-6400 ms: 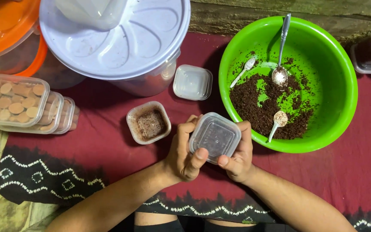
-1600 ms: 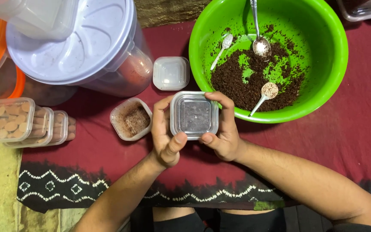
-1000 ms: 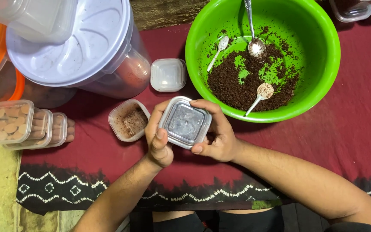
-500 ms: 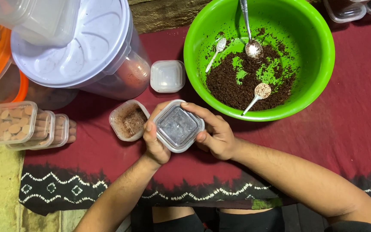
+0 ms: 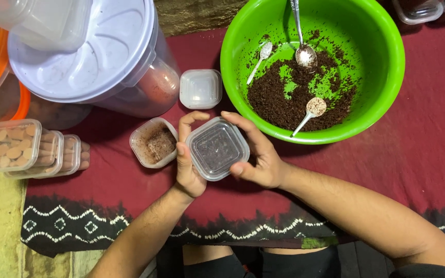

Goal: Filling small plastic containers with dark granular material using a spoon and then closing them with lids.

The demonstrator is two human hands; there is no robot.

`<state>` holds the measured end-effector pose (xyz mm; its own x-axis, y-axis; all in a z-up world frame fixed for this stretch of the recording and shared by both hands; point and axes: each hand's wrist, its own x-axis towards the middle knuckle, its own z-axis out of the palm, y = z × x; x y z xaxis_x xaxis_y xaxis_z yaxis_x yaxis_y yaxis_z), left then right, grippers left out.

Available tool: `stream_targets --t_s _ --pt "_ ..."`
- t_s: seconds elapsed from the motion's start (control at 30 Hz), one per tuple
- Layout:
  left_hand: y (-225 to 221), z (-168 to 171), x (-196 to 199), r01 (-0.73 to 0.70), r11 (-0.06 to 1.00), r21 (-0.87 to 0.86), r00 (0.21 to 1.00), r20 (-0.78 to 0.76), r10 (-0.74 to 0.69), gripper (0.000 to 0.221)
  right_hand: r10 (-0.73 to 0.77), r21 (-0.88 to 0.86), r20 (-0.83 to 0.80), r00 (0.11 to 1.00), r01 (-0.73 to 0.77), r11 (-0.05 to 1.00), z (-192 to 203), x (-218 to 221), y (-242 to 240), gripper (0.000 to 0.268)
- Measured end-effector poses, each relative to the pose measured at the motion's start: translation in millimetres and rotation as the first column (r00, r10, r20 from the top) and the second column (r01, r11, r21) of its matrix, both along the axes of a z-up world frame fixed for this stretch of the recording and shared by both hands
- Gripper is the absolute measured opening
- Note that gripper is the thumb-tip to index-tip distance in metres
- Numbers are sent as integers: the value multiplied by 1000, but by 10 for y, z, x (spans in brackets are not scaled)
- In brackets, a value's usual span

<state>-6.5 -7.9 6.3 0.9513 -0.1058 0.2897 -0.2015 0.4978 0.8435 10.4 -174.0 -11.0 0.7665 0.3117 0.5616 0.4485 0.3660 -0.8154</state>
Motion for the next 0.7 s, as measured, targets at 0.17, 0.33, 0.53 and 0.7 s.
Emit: stream_targets --t_s 0.17,0.33,0.53,0.7 --pt "23 -74 39 -93 993 79 996 -13 94 68 39 57 -34 999 -37 998 59 -39 33 92" --pt "-2 52 5 -164 962 219 977 173 127 90 12 56 -17 1000 -11 998 -125 0 -17 95" --pt "17 46 19 -227 906 359 946 301 118 80 31 73 -82 996 -25 997 -147 0 -6 89" --pt "13 -93 41 -308 900 309 939 251 235 82 34 59 -84 996 -30 998 -217 -1 5 97"
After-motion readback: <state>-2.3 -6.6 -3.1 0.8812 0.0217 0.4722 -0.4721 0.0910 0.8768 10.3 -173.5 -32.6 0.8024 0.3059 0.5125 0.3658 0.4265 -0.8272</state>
